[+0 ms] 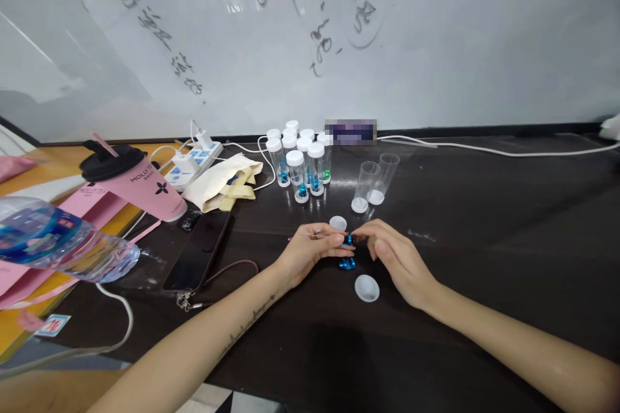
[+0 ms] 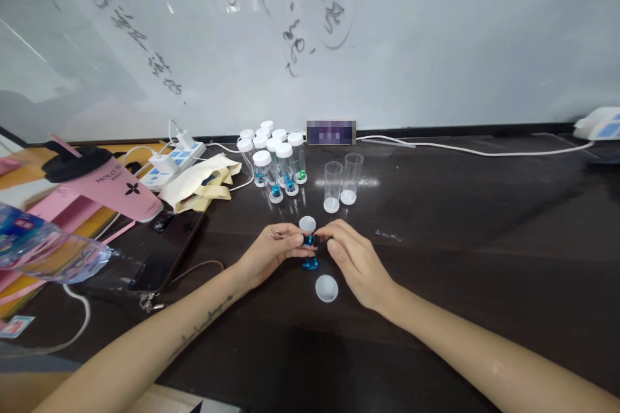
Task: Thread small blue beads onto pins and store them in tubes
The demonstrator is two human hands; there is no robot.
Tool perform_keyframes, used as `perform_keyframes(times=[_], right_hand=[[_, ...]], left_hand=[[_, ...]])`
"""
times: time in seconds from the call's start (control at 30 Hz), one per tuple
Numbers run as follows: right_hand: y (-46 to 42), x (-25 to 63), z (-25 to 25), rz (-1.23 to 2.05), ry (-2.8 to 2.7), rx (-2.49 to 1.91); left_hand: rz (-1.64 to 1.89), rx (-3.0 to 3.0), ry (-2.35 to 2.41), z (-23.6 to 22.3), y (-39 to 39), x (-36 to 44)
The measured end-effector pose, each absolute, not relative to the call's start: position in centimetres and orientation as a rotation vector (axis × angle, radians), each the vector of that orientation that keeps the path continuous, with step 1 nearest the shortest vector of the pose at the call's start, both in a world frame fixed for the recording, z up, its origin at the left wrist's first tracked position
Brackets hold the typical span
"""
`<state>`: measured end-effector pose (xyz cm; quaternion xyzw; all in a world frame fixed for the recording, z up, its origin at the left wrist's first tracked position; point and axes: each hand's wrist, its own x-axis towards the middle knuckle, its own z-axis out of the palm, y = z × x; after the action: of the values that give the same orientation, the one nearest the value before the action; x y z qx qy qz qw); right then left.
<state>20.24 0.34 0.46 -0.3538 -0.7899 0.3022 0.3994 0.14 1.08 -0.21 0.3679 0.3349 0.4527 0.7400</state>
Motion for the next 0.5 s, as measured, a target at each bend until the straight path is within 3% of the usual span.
perform_keyframes(times=[0.5], right_hand=[[0.37, 20.33, 0.16, 0.775, -1.999, -0.888]], left_hand=[[0.998, 0.800, 0.750, 0.02, 1.05, 0.25]])
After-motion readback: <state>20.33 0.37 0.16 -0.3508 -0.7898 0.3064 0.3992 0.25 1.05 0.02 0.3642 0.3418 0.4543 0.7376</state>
